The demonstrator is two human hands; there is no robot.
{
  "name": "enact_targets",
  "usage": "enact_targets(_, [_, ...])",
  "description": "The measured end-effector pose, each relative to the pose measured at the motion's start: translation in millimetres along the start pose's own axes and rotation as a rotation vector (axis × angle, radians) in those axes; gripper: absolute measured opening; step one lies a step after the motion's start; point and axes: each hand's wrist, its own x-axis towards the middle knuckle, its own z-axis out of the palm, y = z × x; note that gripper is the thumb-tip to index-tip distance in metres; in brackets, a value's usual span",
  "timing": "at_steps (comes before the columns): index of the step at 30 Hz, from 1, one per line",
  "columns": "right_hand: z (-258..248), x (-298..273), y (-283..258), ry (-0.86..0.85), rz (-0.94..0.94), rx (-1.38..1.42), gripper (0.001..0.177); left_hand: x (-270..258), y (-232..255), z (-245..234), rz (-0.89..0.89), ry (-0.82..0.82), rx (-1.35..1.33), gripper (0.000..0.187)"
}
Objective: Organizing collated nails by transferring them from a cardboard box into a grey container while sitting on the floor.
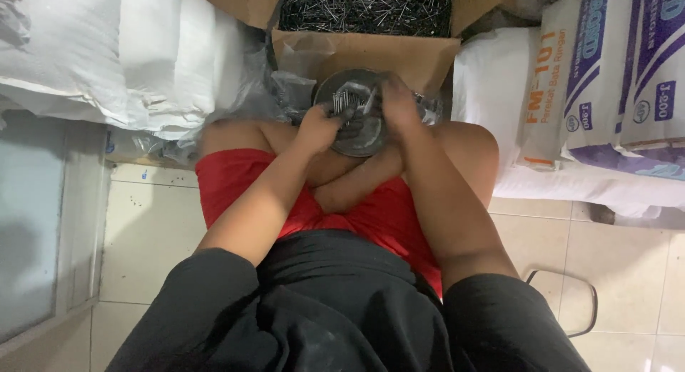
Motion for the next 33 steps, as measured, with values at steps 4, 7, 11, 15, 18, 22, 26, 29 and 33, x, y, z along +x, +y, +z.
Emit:
enact_targets(4, [-4.0,23.9,56.4,0.148,-0.638,-0.631,0.031,-7.4,17.3,-0.7,0.009,-0.040,-0.034,0.031])
enact_targets(7, [6.3,18.1,45.9,0.186,-0.368,-0.221,0.030,2.5,5.2,-2.8,0.000,-0.030,-0.056,0.023])
enact_targets(11, [11.3,-17.7,-56.5,-0.034,0.205,-0.149,0.069,16.3,-19.4,-0.5,-0.022,-0.049,0.036,0.037])
enact_targets(15, [19.4,-4.9,-34.4,-0.133,0.269,-0.234,0.058,12.0,-12.5,7.3,-0.060,-0.062,0.014,0.052])
enact_targets(18, [18.2,-2.8,-35.1,-0.107,0.302,-0.186,0.056,14.9,-11.3,5.3,-0.040,-0.017,-0.022,0.022])
enact_targets(22, [17.1,27.7,20.7,0.083,0.127,-0.129,0.038,33.9,-38.4,2.8,0.015,-0.036,0.037,0.027])
enact_targets(26, [-2.6,39.3,33.8,0.134,-0.345,-0.517,0.028,72.5,-99.3,7.3,0.040,0.078,-0.051,0.037])
enact_targets(29, [-1.4,64.2,67.4,0.088,0.086,-0.075,0.043,141.4,-204.4,15.2,0.829,0.281,0.928,0.016])
enact_targets(33, [4.8,62.7,19.5,0.006,0.373,0.187,0.048,109.3,-121.1,9.3,-0.006,0.244,0.321,0.040])
